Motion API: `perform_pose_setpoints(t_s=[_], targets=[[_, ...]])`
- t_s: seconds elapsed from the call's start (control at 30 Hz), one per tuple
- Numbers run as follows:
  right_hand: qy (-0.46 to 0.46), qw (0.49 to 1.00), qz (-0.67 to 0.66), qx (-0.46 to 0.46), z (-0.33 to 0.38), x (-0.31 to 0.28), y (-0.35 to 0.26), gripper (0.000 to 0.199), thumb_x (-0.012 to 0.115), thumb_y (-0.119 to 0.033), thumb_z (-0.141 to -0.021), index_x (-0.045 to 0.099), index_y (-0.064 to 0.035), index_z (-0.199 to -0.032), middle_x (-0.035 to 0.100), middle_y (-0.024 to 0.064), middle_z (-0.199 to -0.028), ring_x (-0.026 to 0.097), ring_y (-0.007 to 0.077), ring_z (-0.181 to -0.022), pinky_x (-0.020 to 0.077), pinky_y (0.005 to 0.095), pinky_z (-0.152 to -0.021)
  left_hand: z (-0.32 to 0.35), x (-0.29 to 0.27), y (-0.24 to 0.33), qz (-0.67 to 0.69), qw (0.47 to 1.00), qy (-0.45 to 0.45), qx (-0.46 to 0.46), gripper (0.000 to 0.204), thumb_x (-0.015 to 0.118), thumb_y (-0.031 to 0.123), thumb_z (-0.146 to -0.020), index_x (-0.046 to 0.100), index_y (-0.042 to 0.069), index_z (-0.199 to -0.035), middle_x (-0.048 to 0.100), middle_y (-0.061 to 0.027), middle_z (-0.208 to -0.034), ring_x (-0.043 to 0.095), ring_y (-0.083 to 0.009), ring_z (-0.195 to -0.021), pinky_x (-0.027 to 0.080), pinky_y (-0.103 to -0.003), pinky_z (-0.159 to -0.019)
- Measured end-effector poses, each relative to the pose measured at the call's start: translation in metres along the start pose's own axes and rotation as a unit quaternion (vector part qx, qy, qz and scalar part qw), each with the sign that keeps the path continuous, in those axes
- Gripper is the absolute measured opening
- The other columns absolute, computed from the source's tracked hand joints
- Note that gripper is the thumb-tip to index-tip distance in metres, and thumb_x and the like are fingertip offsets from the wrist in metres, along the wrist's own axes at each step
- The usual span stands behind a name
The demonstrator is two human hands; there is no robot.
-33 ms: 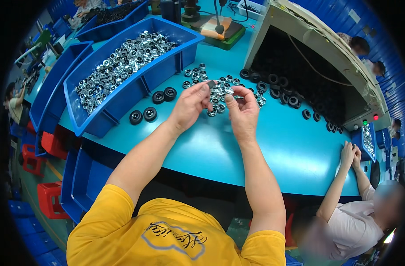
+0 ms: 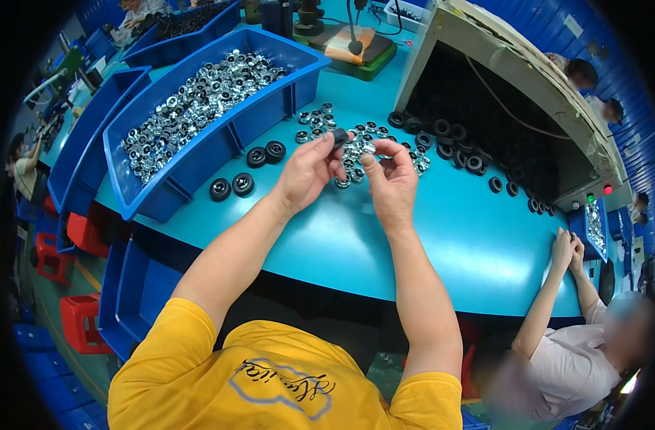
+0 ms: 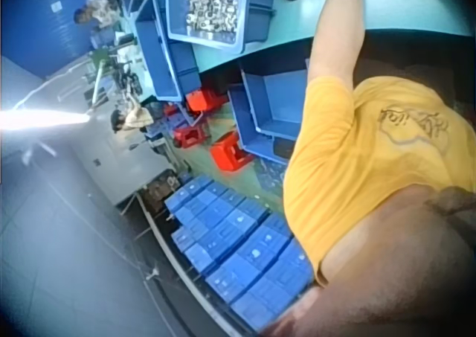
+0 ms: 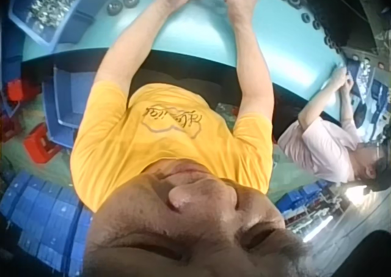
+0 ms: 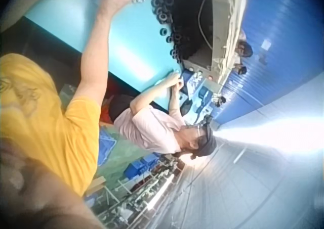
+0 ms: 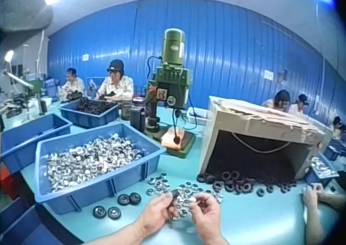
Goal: Assembling small toy wheel components by hand at a factory workbench.
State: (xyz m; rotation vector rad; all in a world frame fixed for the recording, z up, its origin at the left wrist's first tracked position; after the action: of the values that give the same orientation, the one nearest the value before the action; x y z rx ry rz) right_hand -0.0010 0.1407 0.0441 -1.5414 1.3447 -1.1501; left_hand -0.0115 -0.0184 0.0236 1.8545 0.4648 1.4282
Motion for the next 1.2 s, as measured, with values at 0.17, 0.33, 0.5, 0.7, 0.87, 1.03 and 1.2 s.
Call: perform_pose_setpoints(t_s=[0.17,0.33,0.5,0.7,0.87,1.03,1.2], targets=[[-0.031,0.999,0.029,-0.029,0.004,0.009,-0.004,0.031,0.076,-0.007,-0.088,0.06,-0.0023,-0.115,0.064,0.0032,-0.101,0.057,0.0061,-0.07,0.0485,0.0211,-0.06,0.002,0.007,-0.007,0.054,0.998,0.0,-0.042,0.043,0.043,0.04,-0.107,0.061,0.003,-0.121,0.059,-0.0028,-0.092,0.056,-0.0164,-0.081,0.049,-0.033,-0.073],[-0.038,0.998,0.033,-0.032,0.007,0.017,-0.01,0.03,0.078,-0.004,-0.085,0.062,-0.0023,-0.111,0.064,0.0037,-0.104,0.058,0.0064,-0.071,0.0497,0.0213,-0.062,0.004,0.01,-0.011,0.027,0.998,-0.002,-0.052,0.04,0.041,0.036,-0.107,0.062,0.005,-0.121,0.061,-0.0036,-0.094,0.057,-0.0142,-0.079,0.05,-0.032,-0.072],[-0.008,0.984,0.149,-0.103,0.005,0.011,-0.008,0.03,0.082,-0.007,-0.08,0.066,-0.0049,-0.105,0.062,0.0017,-0.102,0.053,0.0043,-0.066,0.0462,0.0201,-0.057,0.004,0.014,-0.013,-0.043,0.998,-0.012,-0.047,0.04,0.041,0.032,-0.106,0.059,0.004,-0.128,0.062,-0.003,-0.095,0.058,-0.0134,-0.083,0.052,-0.031,-0.076],[0.006,0.962,0.238,-0.131,0.007,0.014,-0.019,0.027,0.08,-0.004,-0.078,0.069,-0.0078,-0.102,0.06,0.0017,-0.099,0.05,0.0038,-0.062,0.0425,0.0196,-0.054,0.002,0.017,-0.012,-0.118,0.993,-0.015,-0.005,0.037,0.051,0.029,-0.105,0.058,0.003,-0.129,0.063,-0.0028,-0.095,0.06,-0.012,-0.083,0.053,-0.029,-0.072],[-0.021,0.959,0.258,-0.115,0.008,0.017,-0.021,0.033,0.077,-0.002,-0.078,0.067,-0.0069,-0.109,0.058,0.0035,-0.101,0.048,0.0037,-0.061,0.043,0.0201,-0.053,0.001,0.018,-0.012,-0.136,0.99,0.016,0.013,0.037,0.055,0.031,-0.104,0.056,0.002,-0.127,0.063,-0.0035,-0.094,0.061,-0.0117,-0.078,0.054,-0.027,-0.064],[-0.029,0.997,0.067,0.005,0.003,0.008,-0.005,0.04,0.073,-0.006,-0.087,0.059,-0.0008,-0.124,0.057,0.0077,-0.112,0.057,0.0046,-0.073,0.0469,0.0216,-0.058,0.004,0.014,-0.009,-0.15,0.988,0.038,0.026,0.033,0.051,0.029,-0.106,0.051,0.004,-0.127,0.062,-0.0048,-0.089,0.059,-0.011,-0.07,0.054,-0.027,-0.058],[-0.062,0.989,0.025,0.13,0.003,0.007,0.009,0.038,0.071,-0.024,-0.094,0.061,-0.0013,-0.124,0.064,0.0032,-0.098,0.059,0.0056,-0.079,0.0444,0.0204,-0.058,0.004,0.012,-0.009,-0.211,0.977,0.019,0.037,0.031,0.053,0.028,-0.105,0.052,0.007,-0.129,0.063,-0.0053,-0.094,0.059,-0.0104,-0.07,0.053,-0.027,-0.058]])
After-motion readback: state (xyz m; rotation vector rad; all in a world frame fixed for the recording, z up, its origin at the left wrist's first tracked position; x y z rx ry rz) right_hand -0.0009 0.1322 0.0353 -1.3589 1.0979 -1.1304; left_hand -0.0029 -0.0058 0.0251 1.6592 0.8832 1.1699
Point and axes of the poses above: each hand's wrist, its own z-axis away from the middle knuckle, its own x-axis out of the palm, y = z × x, the point moved 5 cm from there along -z, towards the middle knuckle
